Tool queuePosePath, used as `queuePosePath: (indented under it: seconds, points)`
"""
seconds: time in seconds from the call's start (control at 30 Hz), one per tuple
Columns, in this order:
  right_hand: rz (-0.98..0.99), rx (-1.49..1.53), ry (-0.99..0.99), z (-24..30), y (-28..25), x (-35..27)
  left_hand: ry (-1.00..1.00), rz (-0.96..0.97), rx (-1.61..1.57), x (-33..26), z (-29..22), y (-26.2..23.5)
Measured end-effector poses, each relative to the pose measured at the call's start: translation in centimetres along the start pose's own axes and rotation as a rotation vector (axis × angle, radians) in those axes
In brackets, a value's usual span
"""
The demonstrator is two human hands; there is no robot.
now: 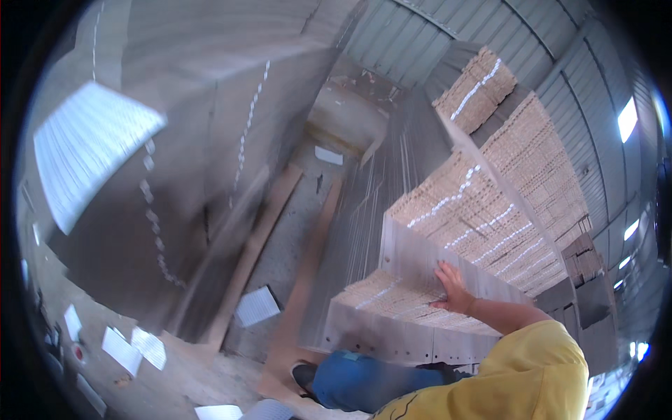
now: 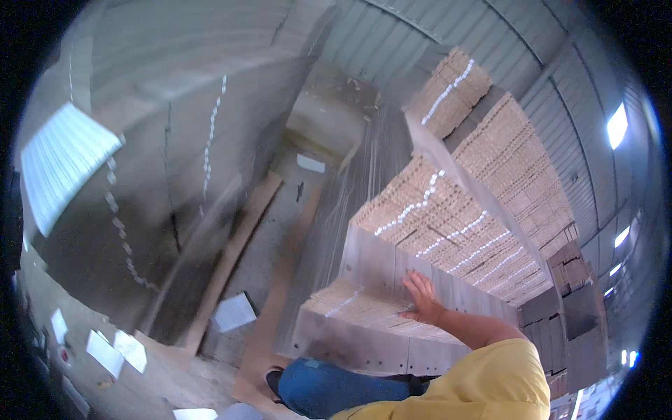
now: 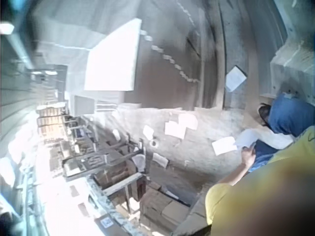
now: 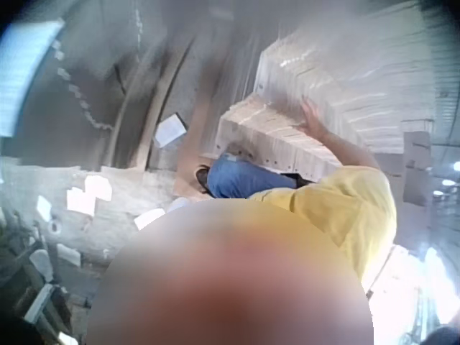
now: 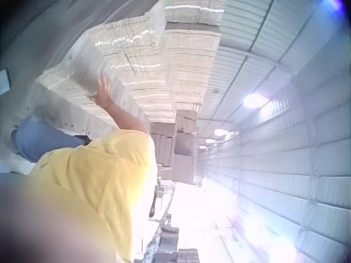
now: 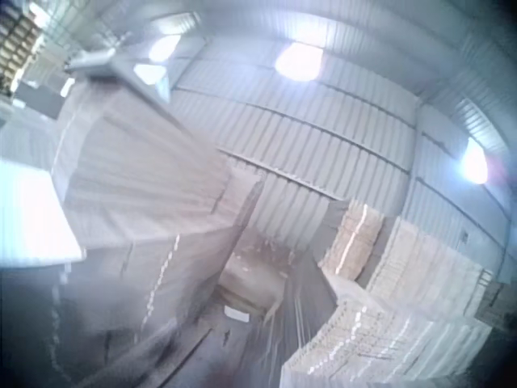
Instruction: Peeling circular white stickers from a backing sheet and applying them to the edges of stacked panels.
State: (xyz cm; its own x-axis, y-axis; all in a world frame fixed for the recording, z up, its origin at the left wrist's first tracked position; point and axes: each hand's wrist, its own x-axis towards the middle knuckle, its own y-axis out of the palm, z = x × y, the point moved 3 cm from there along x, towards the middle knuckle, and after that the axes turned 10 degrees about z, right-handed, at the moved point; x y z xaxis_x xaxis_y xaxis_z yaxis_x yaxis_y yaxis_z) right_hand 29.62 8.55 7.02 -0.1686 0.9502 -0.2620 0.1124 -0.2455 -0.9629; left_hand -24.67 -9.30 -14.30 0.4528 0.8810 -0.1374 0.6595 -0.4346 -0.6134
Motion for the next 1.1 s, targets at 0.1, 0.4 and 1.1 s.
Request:
queuePosePath:
  seconds: [0.1,0.4,1.1]
  points:
    - [0.101,-0.072,0.129,1.0,-1.2,-0.5,-0.004,-0.034,0.108,-1.7,0.2,0.3]
    - [0.480,-0.071,0.241,5.7,-6.6,-0.3,-0.326,0.245,0.034,0.7,-11.3,-4.4]
    - [0.631,0.586,0.719,18.3,-0.9,-25.4,-0.091,-0.122,-0.326,-1.0,-27.1,-26.2]
